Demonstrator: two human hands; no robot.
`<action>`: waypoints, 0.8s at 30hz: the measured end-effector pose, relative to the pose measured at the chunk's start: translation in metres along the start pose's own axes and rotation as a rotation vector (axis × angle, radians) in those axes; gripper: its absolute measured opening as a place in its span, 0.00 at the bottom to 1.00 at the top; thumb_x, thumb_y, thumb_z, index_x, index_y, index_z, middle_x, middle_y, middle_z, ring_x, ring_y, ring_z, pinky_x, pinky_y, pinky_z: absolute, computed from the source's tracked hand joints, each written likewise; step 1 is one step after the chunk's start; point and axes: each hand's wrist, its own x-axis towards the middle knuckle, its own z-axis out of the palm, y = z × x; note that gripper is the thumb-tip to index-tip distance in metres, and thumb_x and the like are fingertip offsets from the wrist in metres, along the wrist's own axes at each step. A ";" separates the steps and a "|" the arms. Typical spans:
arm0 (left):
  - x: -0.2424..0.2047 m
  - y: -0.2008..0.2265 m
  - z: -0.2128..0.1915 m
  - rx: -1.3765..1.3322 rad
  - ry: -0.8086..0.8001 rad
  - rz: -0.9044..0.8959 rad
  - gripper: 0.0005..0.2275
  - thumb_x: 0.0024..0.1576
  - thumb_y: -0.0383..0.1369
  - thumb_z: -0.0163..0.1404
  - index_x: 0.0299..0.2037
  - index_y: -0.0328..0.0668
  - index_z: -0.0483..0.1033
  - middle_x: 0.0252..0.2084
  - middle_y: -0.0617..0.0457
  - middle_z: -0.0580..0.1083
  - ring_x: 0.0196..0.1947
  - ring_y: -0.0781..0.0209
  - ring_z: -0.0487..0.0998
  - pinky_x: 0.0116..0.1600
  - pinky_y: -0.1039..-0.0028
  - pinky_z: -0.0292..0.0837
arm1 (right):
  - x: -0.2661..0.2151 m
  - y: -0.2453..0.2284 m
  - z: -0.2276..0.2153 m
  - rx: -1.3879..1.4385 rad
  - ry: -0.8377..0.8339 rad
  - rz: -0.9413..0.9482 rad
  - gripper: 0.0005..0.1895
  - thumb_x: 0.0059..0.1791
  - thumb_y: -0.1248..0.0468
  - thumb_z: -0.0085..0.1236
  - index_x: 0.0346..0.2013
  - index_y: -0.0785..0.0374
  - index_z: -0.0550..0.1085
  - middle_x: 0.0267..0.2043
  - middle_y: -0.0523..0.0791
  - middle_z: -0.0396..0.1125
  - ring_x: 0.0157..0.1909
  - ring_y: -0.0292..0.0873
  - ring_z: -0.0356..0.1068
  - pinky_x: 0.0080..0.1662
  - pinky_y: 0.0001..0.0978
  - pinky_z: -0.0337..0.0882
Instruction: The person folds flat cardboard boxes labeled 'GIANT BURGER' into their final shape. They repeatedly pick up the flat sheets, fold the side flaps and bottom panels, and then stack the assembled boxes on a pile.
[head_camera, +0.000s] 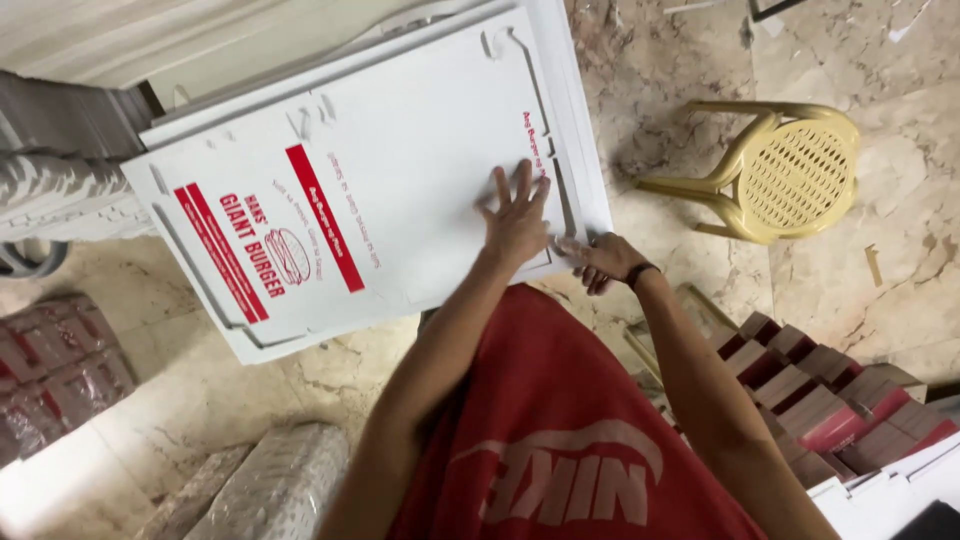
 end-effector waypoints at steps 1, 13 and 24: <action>0.001 -0.008 0.000 0.102 -0.011 0.036 0.36 0.60 0.36 0.57 0.77 0.54 0.50 0.80 0.43 0.31 0.76 0.24 0.26 0.58 0.12 0.43 | 0.019 0.025 0.014 0.261 0.023 -0.029 0.35 0.54 0.46 0.47 0.45 0.85 0.73 0.36 0.69 0.73 0.36 0.63 0.77 0.40 0.55 0.78; -0.018 0.013 0.035 0.284 0.001 0.063 0.47 0.54 0.31 0.62 0.79 0.63 0.39 0.79 0.39 0.25 0.75 0.21 0.23 0.59 0.16 0.49 | 0.055 0.091 0.078 0.879 0.308 -0.261 0.29 0.55 0.52 0.54 0.22 0.76 0.76 0.11 0.57 0.65 0.11 0.51 0.68 0.17 0.36 0.68; 0.001 -0.004 0.032 0.318 0.056 0.060 0.44 0.56 0.35 0.60 0.78 0.68 0.41 0.80 0.43 0.28 0.76 0.23 0.27 0.59 0.12 0.42 | 0.026 0.029 0.073 0.697 0.612 -0.144 0.28 0.54 0.54 0.55 0.19 0.76 0.75 0.16 0.59 0.70 0.16 0.53 0.73 0.23 0.43 0.76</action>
